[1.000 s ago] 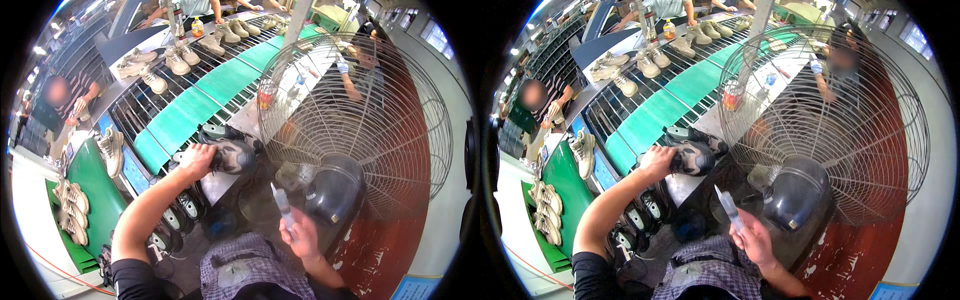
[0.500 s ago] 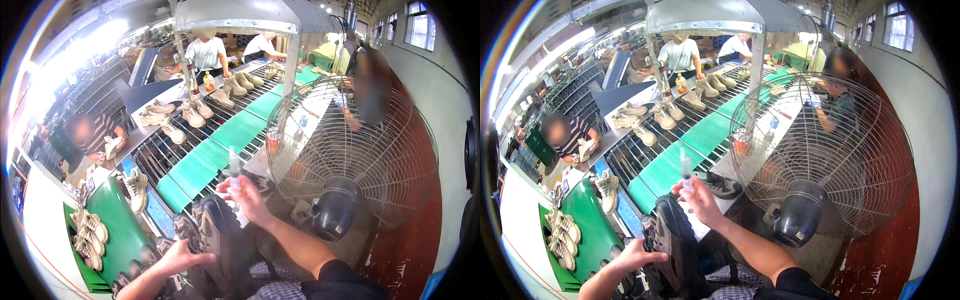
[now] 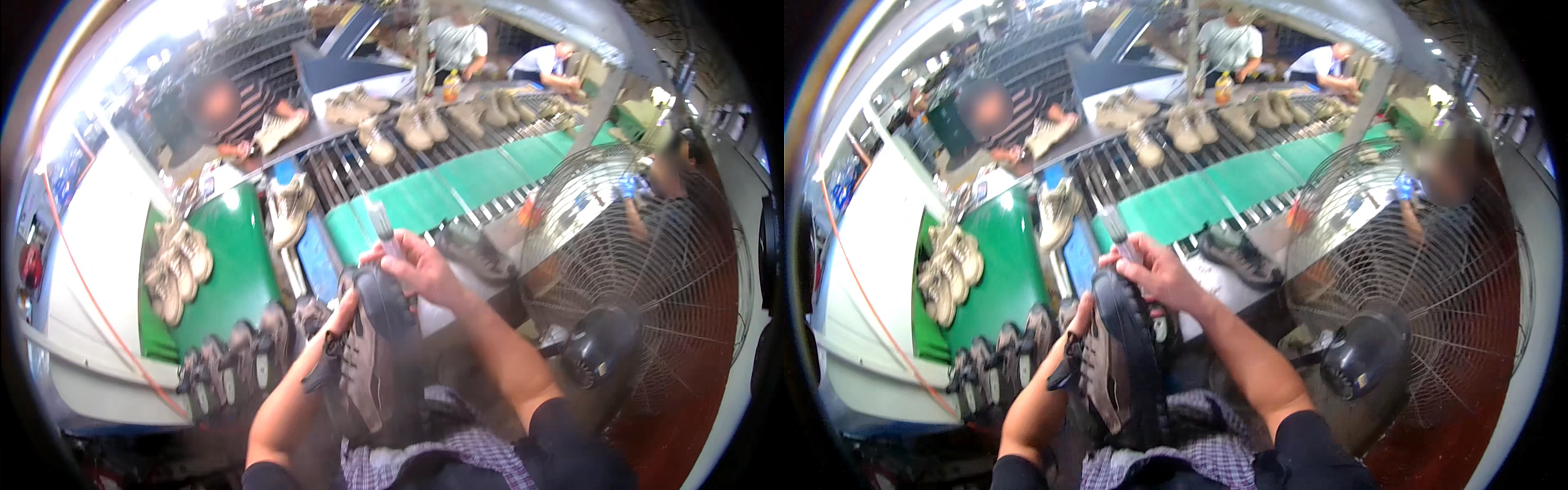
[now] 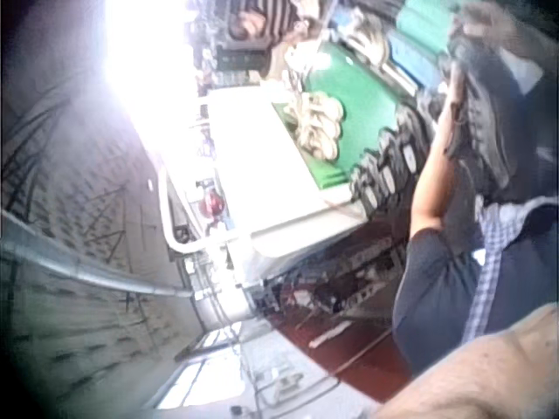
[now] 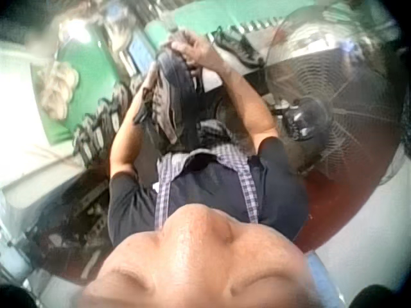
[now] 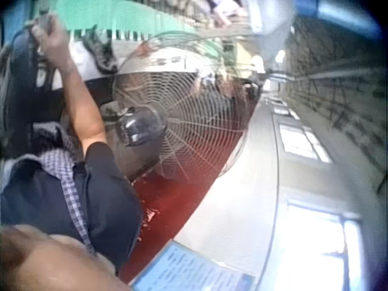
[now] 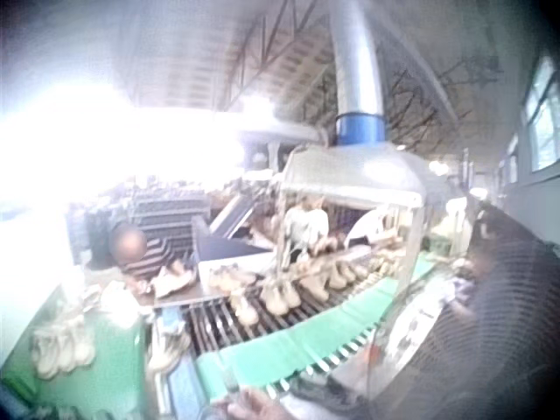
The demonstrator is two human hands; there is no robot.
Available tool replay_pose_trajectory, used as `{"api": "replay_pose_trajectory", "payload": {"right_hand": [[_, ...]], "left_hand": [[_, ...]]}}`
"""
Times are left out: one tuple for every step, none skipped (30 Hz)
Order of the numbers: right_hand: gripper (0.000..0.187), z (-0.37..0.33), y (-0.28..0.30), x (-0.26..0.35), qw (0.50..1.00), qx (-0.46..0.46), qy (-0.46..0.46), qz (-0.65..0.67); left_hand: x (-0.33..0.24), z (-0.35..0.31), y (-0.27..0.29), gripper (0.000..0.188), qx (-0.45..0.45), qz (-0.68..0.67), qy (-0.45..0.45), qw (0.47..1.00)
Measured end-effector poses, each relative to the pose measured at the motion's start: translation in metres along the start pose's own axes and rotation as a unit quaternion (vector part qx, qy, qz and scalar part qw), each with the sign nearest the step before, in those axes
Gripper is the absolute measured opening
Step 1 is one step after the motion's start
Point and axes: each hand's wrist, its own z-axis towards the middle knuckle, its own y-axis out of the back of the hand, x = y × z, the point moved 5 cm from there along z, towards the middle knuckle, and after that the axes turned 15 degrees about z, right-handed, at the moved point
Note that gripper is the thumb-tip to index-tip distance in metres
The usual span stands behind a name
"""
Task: The person applies a liquid from a syringe along the seam of a shoe and then uses a flat tool to smooth the adhesive while working at a conveyor belt station.
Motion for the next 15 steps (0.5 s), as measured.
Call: {"api": "replay_pose_trajectory", "payload": {"right_hand": [[0.022,0.000,0.012,-0.004,0.998,0.000,0.062,-0.023],[0.023,0.005,0.015,-0.006,0.998,0.003,0.059,0.002],[0.024,0.006,0.016,-0.014,0.997,-0.019,0.072,-0.007],[0.025,0.006,0.017,-0.020,0.995,-0.042,0.086,-0.018],[0.025,0.002,0.020,-0.025,0.994,-0.081,0.075,0.007],[0.024,-0.004,0.024,-0.028,0.990,-0.121,0.064,0.031],[0.022,-0.013,0.030,-0.032,0.987,-0.149,0.057,0.030],[0.020,-0.023,0.029,-0.033,0.985,-0.163,0.031,0.047],[0.020,-0.031,0.025,-0.034,0.986,-0.162,0.026,0.038],[0.021,-0.037,0.020,-0.036,0.986,-0.162,0.021,0.029],[0.020,-0.043,0.018,-0.036,0.984,-0.177,0.005,0.021],[0.019,-0.047,0.017,-0.037,0.985,-0.173,-0.005,0.009],[0.018,-0.051,0.016,-0.038,0.985,-0.170,-0.015,-0.004],[0.018,-0.052,0.014,-0.037,0.986,-0.164,-0.022,-0.016],[0.016,-0.052,0.012,-0.033,0.985,-0.167,-0.041,-0.003]], "left_hand": [[-0.010,0.000,-0.035,0.082,0.083,-0.179,-0.011,0.980],[-0.001,0.014,-0.027,0.078,0.048,-0.113,0.054,0.991],[-0.004,0.003,-0.024,0.077,0.051,-0.108,0.002,0.993],[-0.008,-0.008,-0.022,0.077,0.055,-0.103,-0.050,0.992],[-0.006,-0.009,-0.016,0.078,0.031,-0.108,-0.028,0.993],[-0.007,-0.008,-0.011,0.078,0.009,-0.114,-0.006,0.993],[-0.012,-0.016,-0.007,0.076,-0.026,-0.030,-0.001,0.999],[-0.006,-0.018,0.003,0.075,-0.046,0.005,0.020,0.999],[0.005,-0.019,0.018,0.074,-0.064,0.041,0.043,0.996],[0.012,-0.020,0.029,0.073,-0.082,0.077,0.066,0.991],[0.013,-0.019,0.028,0.088,-0.097,0.071,0.090,0.989],[0.009,-0.022,0.023,0.089,-0.124,0.085,0.089,0.985],[0.002,-0.027,0.016,0.091,-0.149,0.100,0.088,0.980],[-0.009,-0.031,0.010,0.092,-0.175,0.117,0.085,0.974],[-0.019,-0.034,0.006,0.091,-0.180,0.146,0.093,0.968]]}}
